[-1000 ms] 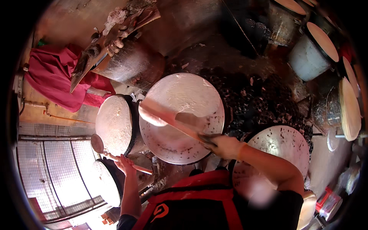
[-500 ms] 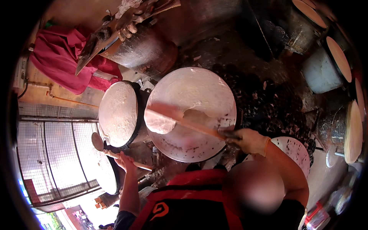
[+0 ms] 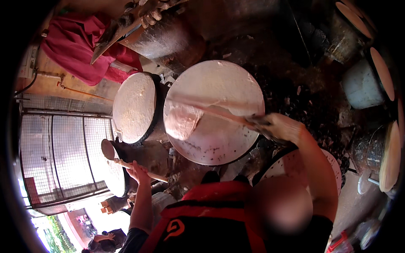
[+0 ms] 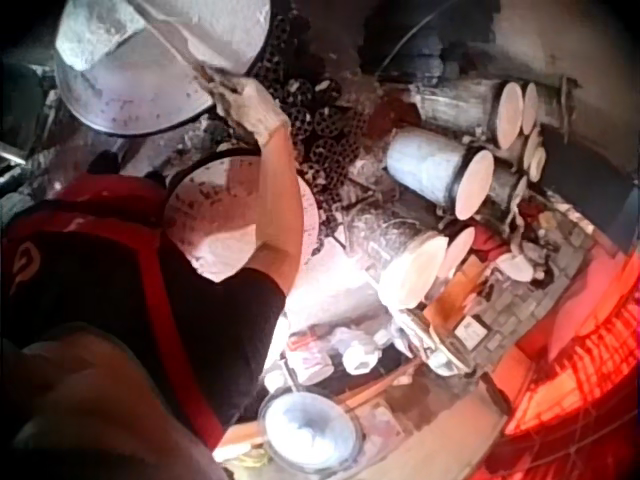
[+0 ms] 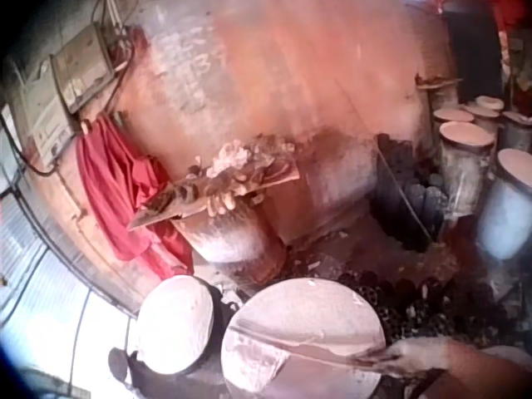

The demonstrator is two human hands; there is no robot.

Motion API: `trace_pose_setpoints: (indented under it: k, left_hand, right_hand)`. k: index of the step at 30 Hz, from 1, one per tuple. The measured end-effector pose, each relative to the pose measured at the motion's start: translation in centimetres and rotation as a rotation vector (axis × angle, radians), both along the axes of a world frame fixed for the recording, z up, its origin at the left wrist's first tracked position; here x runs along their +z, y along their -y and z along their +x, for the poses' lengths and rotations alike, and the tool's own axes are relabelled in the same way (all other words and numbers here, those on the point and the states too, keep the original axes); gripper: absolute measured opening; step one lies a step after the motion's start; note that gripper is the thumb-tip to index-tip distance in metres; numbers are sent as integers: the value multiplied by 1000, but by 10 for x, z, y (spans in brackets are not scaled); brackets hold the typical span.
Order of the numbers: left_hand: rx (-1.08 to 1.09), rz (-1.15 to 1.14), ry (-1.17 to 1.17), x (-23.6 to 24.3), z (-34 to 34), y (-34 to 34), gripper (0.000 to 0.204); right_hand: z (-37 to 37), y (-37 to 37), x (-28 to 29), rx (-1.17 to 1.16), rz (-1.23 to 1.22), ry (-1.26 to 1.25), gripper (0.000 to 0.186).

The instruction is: The person scoops batter from a large metal bowl and pours it onto a hot, circular griddle. Using a long wooden stick, they spread the batter into a thin, round crepe. Once cooked, the person lifts the crepe and places it onto a stack of finished crepes. This process is repeated continuously throughout the video.

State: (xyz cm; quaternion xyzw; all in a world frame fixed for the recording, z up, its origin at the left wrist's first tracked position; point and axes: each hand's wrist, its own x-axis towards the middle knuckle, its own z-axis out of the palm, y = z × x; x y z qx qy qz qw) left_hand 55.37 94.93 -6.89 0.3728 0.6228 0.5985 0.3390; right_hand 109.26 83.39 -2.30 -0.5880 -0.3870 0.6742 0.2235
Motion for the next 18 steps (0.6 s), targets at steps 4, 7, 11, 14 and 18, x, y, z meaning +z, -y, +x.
trace_pose_setpoints:
  k: [4, 7, 11, 14, 18]
  left_hand:
    - [19, -18, 26, 2, 0, 12, 22]
    - [7, -30, -6, 7, -3, 19, 22]
    - [-38, -57, 2, 3, -17, 7, 22]
    - [-86, -55, 22, -4, -14, -5, 22]
    - [-143, -111, 85, -5, -3, -15, 22]
  right_hand:
    - [-19, -41, -8, 198, 149, 173, 35]
    - [-20, -26, 23, 302, 40, 191, 31]
    - [6, 47, 36, 327, -188, 265, 32]
    - [8, 121, 31, 129, -222, -3, 45]
    - [-53, 189, 24, -286, -187, -36, 40]
